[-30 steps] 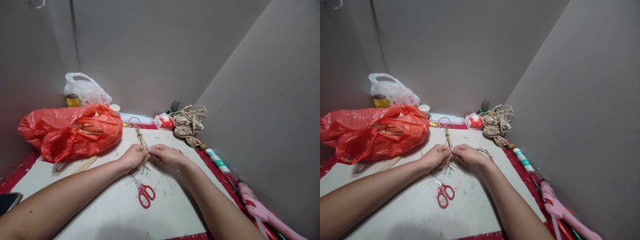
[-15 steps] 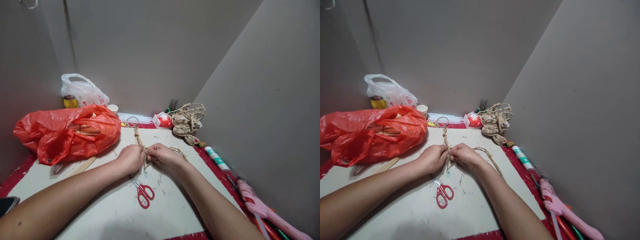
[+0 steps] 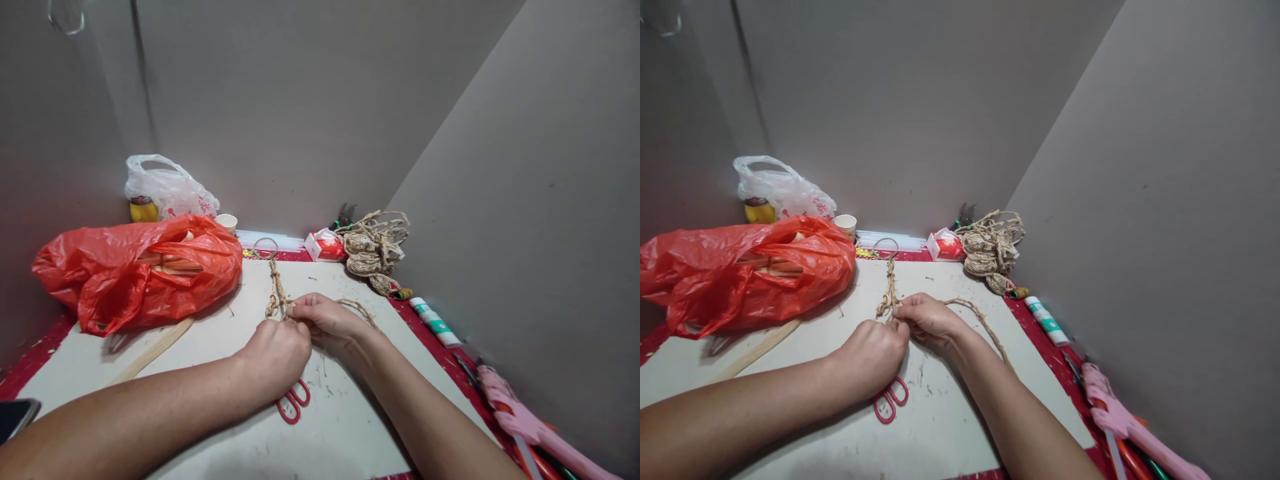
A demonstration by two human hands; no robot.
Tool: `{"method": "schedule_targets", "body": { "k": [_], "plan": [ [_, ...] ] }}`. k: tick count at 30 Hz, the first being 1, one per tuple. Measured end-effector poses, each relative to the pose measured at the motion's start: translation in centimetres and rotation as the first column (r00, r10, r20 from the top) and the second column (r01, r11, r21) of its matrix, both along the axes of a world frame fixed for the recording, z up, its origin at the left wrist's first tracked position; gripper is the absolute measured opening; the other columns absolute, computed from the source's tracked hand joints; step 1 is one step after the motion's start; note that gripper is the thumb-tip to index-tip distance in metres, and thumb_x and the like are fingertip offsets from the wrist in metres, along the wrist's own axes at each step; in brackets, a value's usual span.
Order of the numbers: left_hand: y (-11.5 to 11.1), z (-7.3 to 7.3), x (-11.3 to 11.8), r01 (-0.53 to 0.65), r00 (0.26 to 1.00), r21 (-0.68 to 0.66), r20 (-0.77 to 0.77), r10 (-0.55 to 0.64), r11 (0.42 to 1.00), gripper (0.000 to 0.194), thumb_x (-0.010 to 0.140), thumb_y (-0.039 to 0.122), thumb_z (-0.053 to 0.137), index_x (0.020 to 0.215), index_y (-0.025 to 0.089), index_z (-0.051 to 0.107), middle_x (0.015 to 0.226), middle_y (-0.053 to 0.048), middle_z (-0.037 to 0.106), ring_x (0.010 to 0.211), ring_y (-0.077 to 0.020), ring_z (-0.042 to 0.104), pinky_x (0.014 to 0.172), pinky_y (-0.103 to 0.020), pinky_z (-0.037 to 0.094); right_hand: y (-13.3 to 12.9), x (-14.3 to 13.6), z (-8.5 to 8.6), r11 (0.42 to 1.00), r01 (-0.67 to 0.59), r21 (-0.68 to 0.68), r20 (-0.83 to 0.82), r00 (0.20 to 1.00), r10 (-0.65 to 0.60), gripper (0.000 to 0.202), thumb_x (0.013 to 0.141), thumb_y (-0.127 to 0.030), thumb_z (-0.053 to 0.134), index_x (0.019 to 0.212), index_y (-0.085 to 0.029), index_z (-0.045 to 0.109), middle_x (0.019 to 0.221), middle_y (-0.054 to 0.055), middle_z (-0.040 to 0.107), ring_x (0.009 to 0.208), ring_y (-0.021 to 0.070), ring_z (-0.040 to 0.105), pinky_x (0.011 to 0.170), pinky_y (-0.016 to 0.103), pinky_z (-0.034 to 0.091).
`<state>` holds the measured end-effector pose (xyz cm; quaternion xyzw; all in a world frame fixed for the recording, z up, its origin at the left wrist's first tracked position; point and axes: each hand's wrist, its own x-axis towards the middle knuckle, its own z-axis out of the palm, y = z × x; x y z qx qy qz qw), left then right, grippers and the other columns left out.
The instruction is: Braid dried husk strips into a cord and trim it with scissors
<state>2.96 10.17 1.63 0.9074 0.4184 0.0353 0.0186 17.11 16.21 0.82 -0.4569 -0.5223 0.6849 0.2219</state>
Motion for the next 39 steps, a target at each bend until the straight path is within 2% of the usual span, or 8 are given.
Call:
{"method": "schedule_targets", "body": {
  "k": [8,11,17,22,24,28,31,39],
  "plan": [
    [0.9,1.5,-1.0,0.119,0.899,0.027,0.421,-0.119,0.993,0.027,0.089,0.03,0.038,0.082,0.018,0.062,0.073,-0.009,0.064,0.064,-0.0201,0.059,0.063,-0.031,0.043,1.2,2.3,-0.5,0.994,-0.099,-0.035,-0.16,0.983,0.092,0.024,0.069,-0.03,0.065,0.061,-0.015,0.049,0.042,-0.01,0.031,0.037,0.0022,0.018,0.037,0.019,0.011],
    [3.4,0.7,-2.0,0.038,0.835,-0.02,0.55,-0.021,0.999,0.026,0.087,0.022,0.04,0.103,0.02,0.06,0.102,-0.009,0.064,0.087,-0.02,0.06,0.079,-0.031,0.045,1.5,2.7,-0.3,0.988,-0.145,-0.062,-0.195,0.972,0.13,0.024,0.071,-0.03,0.062,0.062,-0.017,0.045,0.044,-0.01,0.03,0.036,0.002,0.016,0.037,0.018,0.01],
    [6.4,-1.8,-2.8,0.267,0.759,-0.118,0.637,-0.133,0.956,0.033,0.088,0.02,0.038,0.117,0.02,0.056,0.12,-0.008,0.06,0.109,-0.017,0.055,0.095,-0.028,0.04,1.9,3.0,-0.4,0.972,-0.213,-0.099,-0.204,0.961,0.189,0.025,0.074,-0.032,0.058,0.062,-0.017,0.041,0.045,-0.011,0.025,0.037,0.0017,0.012,0.035,0.016,0.008],
    [6.0,-1.8,-2.2,-0.017,0.565,-0.201,0.806,0.175,0.979,0.023,0.088,0.029,0.043,0.092,0.015,0.062,0.095,-0.01,0.066,0.089,-0.0181,0.062,0.084,-0.03,0.046,1.7,3.0,-0.1,0.989,-0.143,-0.046,-0.181,0.975,0.132,0.025,0.072,-0.033,0.064,0.067,-0.016,0.047,0.046,-0.011,0.031,0.037,0.0018,0.015,0.036,0.017,0.01],
    [5.6,-1.4,-1.7,0.053,0.464,-0.494,0.782,0.416,0.868,0.025,0.087,0.036,0.043,0.082,0.015,0.057,0.074,-0.006,0.063,0.062,-0.0147,0.06,0.061,-0.027,0.049,1.5,2.9,-0.1,0.991,-0.129,-0.021,-0.167,0.978,0.123,0.026,0.072,-0.035,0.066,0.068,-0.016,0.049,0.046,-0.01,0.033,0.037,0.0021,0.018,0.036,0.018,0.011],
    [5.0,-0.7,-1.0,0.407,0.382,-0.822,0.55,0.743,0.399,0.022,0.08,0.035,0.055,0.078,0.013,0.053,0.067,-0.004,0.059,0.048,-0.0105,0.055,0.044,-0.022,0.043,1.2,2.8,0.2,0.988,-0.148,0.031,-0.103,0.983,0.151,0.029,0.075,-0.04,0.064,0.068,-0.015,0.051,0.047,-0.009,0.035,0.039,0.0029,0.022,0.038,0.019,0.012],
    [4.9,-0.1,-1.0,0.484,0.347,-0.823,0.493,0.798,0.298,0.015,0.072,0.024,0.062,0.073,0.012,0.054,0.057,0.002,0.051,0.04,-0.0033,0.041,0.038,-0.015,0.031,1.0,2.7,0.8,0.983,-0.174,0.055,-0.039,0.984,0.176,0.029,0.074,-0.041,0.064,0.072,-0.015,0.053,0.048,-0.009,0.035,0.04,0.0034,0.022,0.039,0.02,0.013],
    [5.3,-0.3,-1.2,0.1,0.523,-0.751,0.598,0.607,0.653,0.022,0.075,0.023,0.046,0.064,0.011,0.06,0.045,0.005,0.035,0.038,-0.0043,0.024,0.039,-0.02,0.014,0.7,2.4,1.6,0.924,-0.315,0.215,0.285,0.926,0.249,0.038,0.079,-0.051,0.055,0.077,-0.013,0.057,0.056,-0.006,0.043,0.043,0.0042,0.027,0.041,0.021,0.019]
  ]
}}
